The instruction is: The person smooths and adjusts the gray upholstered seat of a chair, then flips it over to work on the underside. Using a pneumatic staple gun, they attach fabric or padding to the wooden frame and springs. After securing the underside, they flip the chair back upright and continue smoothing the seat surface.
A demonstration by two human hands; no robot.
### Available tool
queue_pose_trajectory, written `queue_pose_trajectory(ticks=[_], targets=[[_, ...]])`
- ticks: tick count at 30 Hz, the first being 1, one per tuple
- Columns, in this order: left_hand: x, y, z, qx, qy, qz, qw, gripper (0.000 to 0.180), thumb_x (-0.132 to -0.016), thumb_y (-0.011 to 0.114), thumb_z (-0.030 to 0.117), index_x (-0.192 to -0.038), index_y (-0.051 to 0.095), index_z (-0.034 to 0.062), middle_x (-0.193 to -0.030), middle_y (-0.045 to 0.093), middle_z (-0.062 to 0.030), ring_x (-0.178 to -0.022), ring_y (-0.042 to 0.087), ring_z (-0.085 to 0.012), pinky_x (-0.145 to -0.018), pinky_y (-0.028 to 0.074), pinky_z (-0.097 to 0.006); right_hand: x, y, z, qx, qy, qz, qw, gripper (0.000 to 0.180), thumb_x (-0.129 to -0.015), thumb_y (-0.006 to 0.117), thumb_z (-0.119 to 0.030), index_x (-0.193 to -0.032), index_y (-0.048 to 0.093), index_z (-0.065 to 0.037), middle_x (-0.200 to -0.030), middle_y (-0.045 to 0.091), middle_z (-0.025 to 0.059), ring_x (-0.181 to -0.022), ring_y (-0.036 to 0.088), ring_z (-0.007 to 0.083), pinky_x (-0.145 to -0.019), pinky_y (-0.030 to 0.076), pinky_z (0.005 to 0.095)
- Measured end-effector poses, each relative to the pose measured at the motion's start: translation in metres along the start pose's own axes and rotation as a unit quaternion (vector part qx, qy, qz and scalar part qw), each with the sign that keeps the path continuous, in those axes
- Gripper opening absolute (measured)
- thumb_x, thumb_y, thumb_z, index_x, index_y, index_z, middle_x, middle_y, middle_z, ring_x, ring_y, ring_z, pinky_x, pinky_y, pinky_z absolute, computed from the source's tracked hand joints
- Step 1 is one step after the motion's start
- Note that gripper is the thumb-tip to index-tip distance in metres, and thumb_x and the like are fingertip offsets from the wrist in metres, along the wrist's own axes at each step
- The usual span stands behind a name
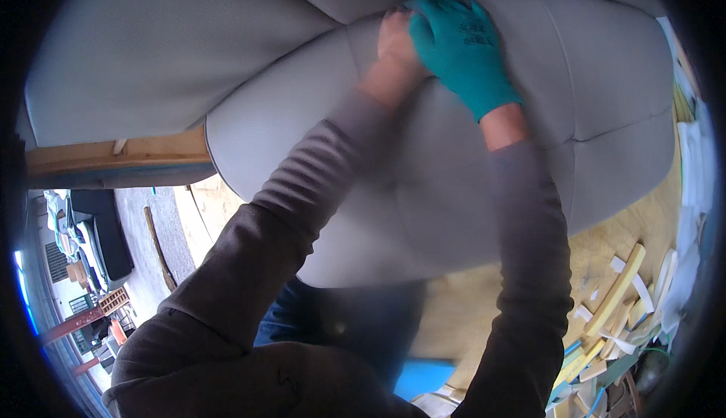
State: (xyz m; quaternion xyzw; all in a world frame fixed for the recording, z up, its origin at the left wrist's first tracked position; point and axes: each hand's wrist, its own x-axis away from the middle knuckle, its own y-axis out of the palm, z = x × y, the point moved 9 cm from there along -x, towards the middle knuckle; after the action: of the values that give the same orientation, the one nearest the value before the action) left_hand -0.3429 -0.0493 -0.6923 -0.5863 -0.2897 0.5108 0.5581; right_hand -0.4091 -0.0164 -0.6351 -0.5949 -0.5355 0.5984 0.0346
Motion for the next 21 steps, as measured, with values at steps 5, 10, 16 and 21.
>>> queue_pose_trajectory(ticks=[5,10,16,21], targets=[[-0.019,0.018,0.019,0.059,0.005,-0.016,0.998,0.035,-0.083,0.067,0.039,-0.106,0.077,0.0137,-0.117,0.073,-0.0139,-0.118,0.063,-0.0349,-0.103,0.047,-0.04,0.003,-0.013,0.026,0.023,0.001,0.009,1.0,0.027,-0.099,0.054,-0.024,-0.117,0.07,-0.011,-0.118,0.073,0.0131,-0.109,0.067,0.0342,-0.109,0.044,0.049],[-0.02,0.025,0.025,0.146,-0.09,0.097,0.98,0.037,-0.086,0.063,0.04,-0.111,0.076,0.015,-0.117,0.073,-0.0136,-0.117,0.063,-0.0378,-0.105,0.046,-0.042,0.01,-0.02,0.054,0.037,0.004,0.009,0.999,0.028,-0.098,0.056,-0.023,-0.119,0.069,-0.011,-0.117,0.073,0.0115,-0.111,0.066,0.0318,-0.115,0.039,0.0496],[-0.046,0.05,0.061,0.077,0.012,-0.152,0.985,0.034,-0.09,0.062,0.039,-0.112,0.074,0.0161,-0.118,0.072,-0.0137,-0.114,0.065,-0.0345,-0.095,0.051,-0.047,0.023,-0.038,0.074,0.099,0.027,0.017,0.995,0.026,-0.094,0.062,-0.022,-0.115,0.068,-0.007,-0.116,0.071,0.0103,-0.115,0.065,0.0291,-0.117,0.039,0.0499],[-0.065,0.036,0.098,0.046,0.047,-0.097,0.993,0.027,-0.088,0.063,0.036,-0.097,0.076,0.0146,-0.108,0.074,-0.0128,-0.112,0.066,-0.0325,-0.091,0.051,-0.044,0.018,-0.065,0.096,0.052,0.068,0.023,0.996,0.025,-0.094,0.062,-0.021,-0.114,0.068,-0.009,-0.122,0.07,0.0119,-0.117,0.064,0.029,-0.119,0.037,0.0505]])
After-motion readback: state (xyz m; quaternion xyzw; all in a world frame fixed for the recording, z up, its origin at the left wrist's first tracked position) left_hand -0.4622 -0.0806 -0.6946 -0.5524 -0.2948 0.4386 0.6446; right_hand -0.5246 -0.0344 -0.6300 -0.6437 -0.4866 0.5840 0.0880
